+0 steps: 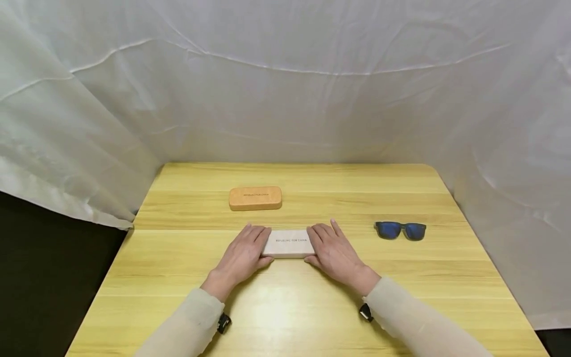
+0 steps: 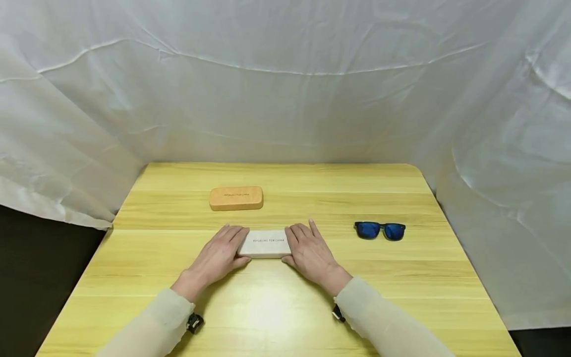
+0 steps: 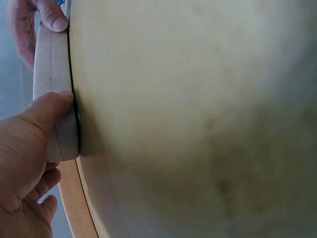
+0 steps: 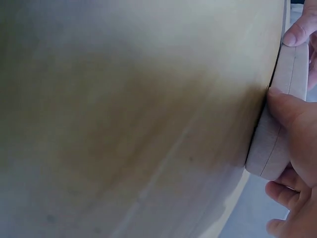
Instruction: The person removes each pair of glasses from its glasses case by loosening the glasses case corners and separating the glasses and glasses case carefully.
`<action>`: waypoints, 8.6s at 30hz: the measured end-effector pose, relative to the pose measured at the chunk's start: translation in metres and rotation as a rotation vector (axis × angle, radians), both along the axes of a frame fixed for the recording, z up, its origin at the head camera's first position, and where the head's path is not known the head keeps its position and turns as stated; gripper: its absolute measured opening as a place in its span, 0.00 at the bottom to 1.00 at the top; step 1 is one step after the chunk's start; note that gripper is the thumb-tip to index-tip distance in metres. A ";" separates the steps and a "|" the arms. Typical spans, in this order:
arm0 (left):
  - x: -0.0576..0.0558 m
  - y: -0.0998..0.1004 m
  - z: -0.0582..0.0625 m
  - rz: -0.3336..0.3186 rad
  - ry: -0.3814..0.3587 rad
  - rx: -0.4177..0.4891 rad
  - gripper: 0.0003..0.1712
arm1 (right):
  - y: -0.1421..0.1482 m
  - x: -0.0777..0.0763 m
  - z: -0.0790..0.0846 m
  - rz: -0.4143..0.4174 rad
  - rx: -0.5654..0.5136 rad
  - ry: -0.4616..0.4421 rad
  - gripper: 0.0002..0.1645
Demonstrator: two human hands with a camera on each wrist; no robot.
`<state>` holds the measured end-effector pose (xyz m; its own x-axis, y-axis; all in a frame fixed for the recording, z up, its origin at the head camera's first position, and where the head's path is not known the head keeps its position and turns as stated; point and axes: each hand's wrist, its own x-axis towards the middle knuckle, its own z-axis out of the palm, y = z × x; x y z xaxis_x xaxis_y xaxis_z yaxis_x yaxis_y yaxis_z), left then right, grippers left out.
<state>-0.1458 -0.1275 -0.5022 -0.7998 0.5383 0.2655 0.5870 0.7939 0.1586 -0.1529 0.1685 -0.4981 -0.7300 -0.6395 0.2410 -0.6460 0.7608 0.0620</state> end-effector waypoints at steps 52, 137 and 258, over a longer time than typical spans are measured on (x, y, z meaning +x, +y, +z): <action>-0.014 -0.004 -0.007 0.050 -0.245 0.048 0.47 | 0.014 0.006 0.003 -0.019 -0.027 -0.053 0.46; -0.024 -0.010 -0.004 0.090 -0.394 0.099 0.50 | 0.019 -0.005 0.012 -0.001 -0.076 -0.122 0.44; -0.022 -0.005 -0.004 0.062 -0.333 -0.031 0.48 | 0.014 -0.044 0.023 -0.288 -0.590 -0.654 0.40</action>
